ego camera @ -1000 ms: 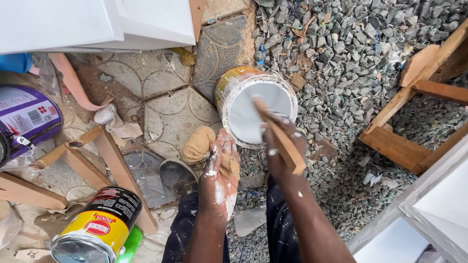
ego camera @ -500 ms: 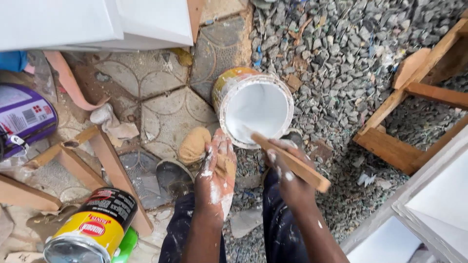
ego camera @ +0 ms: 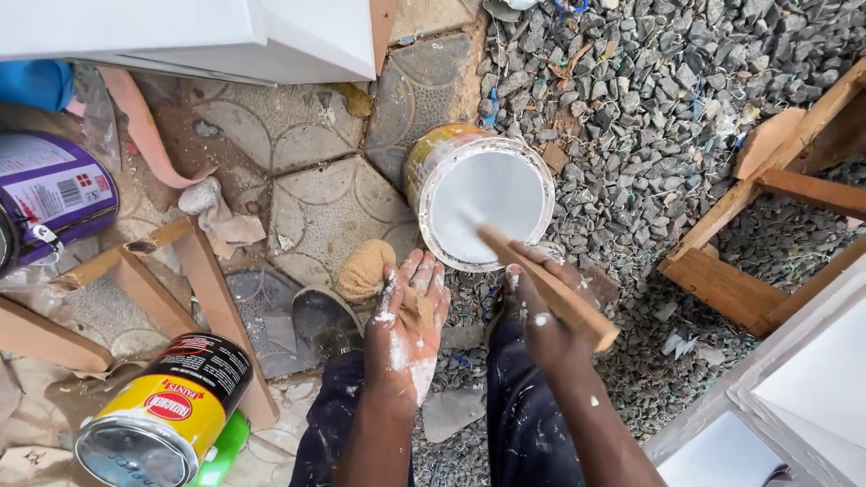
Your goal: The person pours a clear liquid from a green jerrycan into a white paint bucket, then uses a wooden stick to stir the contents. They briefly handle a small plastic bottle and a sponge before continuing to mix the paint.
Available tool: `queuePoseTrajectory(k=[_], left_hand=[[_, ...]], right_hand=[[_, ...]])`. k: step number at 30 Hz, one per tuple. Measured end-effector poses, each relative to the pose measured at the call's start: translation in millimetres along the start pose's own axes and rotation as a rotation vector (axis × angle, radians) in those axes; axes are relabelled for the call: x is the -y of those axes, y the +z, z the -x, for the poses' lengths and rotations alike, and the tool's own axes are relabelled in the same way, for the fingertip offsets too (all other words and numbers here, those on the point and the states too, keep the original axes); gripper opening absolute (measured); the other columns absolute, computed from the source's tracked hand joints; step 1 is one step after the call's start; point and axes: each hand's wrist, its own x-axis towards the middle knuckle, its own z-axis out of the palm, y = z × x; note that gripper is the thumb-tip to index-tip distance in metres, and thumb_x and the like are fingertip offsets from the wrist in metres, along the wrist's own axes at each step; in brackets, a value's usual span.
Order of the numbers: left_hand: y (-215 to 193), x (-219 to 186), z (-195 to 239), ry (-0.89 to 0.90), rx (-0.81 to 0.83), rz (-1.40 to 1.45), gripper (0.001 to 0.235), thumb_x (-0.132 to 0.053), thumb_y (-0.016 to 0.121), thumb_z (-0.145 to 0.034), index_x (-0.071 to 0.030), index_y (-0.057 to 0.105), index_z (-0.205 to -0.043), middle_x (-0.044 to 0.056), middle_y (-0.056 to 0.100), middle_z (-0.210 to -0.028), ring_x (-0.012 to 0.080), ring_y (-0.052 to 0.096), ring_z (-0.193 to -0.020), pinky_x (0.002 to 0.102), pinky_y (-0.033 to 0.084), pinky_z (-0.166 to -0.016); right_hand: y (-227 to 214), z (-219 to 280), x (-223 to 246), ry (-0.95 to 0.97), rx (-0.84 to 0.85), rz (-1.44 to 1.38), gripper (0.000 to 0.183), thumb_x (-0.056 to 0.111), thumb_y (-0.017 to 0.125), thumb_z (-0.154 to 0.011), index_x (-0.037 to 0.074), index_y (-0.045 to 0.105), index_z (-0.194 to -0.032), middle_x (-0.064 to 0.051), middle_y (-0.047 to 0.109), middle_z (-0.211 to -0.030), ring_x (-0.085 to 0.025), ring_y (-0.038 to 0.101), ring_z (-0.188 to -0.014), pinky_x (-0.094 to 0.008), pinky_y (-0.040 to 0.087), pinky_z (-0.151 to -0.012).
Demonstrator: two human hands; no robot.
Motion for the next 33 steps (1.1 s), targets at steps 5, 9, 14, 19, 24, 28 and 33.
queuePoseTrajectory(k=[5, 9, 14, 19, 24, 28, 33], left_hand=[[-5, 3, 3, 0.004, 0.001, -0.005, 0.064, -0.031, 0.048, -0.101, -0.006, 0.034, -0.159, 0.019, 0.028, -0.168, 0.0302, 0.028, -0.154, 0.046, 0.019, -0.122], [3, 1, 5, -0.002, -0.037, 0.026, 0.066, -0.031, 0.052, -0.100, -0.006, 0.036, -0.158, 0.021, 0.030, -0.167, 0.0328, 0.029, -0.153, 0.049, 0.020, -0.122], [2, 7, 1, -0.008, 0.047, 0.002, 0.067, -0.037, 0.048, -0.103, -0.009, 0.029, -0.161, 0.023, 0.023, -0.167, 0.0362, 0.022, -0.154, 0.052, 0.015, -0.122], [3, 13, 4, -0.024, 0.042, -0.002, 0.068, -0.043, 0.047, -0.102, -0.013, 0.032, -0.161, 0.020, 0.021, -0.168, 0.0337, 0.019, -0.155, 0.049, 0.013, -0.122], [20, 28, 10, -0.022, -0.008, -0.021, 0.067, -0.035, 0.046, -0.103, -0.020, 0.023, -0.164, 0.025, 0.013, -0.168, 0.0327, 0.014, -0.156, 0.049, 0.013, -0.123], [26, 42, 4, -0.011, -0.114, 0.083, 0.073, -0.047, 0.054, -0.095, -0.025, 0.032, -0.162, 0.020, 0.021, -0.169, 0.0306, 0.024, -0.155, 0.042, 0.023, -0.121], [26, 51, -1, 0.079, -0.061, 0.106, 0.078, -0.048, 0.060, -0.094, -0.026, 0.030, -0.162, 0.025, 0.017, -0.168, 0.0298, 0.023, -0.155, 0.041, 0.027, -0.117]], right_hand=[[6, 1, 24, 0.135, -0.034, 0.233, 0.046, 0.031, 0.060, -0.094, 0.008, 0.063, -0.133, -0.018, 0.072, -0.107, -0.027, 0.077, -0.077, -0.033, 0.068, -0.062], [3, 5, 13, 0.310, -0.049, 0.348, 0.037, 0.029, 0.061, -0.099, 0.003, 0.056, -0.125, -0.015, 0.075, -0.094, -0.021, 0.079, -0.064, -0.022, 0.069, -0.042], [-17, 0, 39, 0.560, 0.364, 0.098, 0.047, 0.031, 0.040, -0.099, 0.014, 0.065, -0.134, -0.012, 0.072, -0.116, -0.023, 0.059, -0.087, -0.042, 0.045, -0.073], [-51, 4, 21, 0.366, 0.840, 0.017, 0.059, 0.030, 0.041, -0.088, 0.023, 0.057, -0.144, -0.012, 0.070, -0.144, -0.029, 0.069, -0.132, -0.055, 0.053, -0.107], [-20, 18, 42, 0.689, 0.488, 0.663, 0.036, 0.025, 0.038, -0.108, 0.018, 0.048, -0.142, -0.009, 0.073, -0.103, -0.022, 0.072, -0.090, -0.032, 0.066, -0.077], [-32, 34, 10, 0.418, 0.569, 1.038, 0.032, 0.025, 0.039, -0.109, 0.010, 0.045, -0.137, -0.007, 0.064, -0.110, -0.020, 0.071, -0.090, -0.029, 0.070, -0.077], [-65, 68, 1, 0.461, 0.601, 1.075, 0.036, 0.042, 0.030, -0.106, 0.018, 0.042, -0.130, -0.004, 0.057, -0.122, -0.017, 0.071, -0.081, -0.027, 0.069, -0.070]])
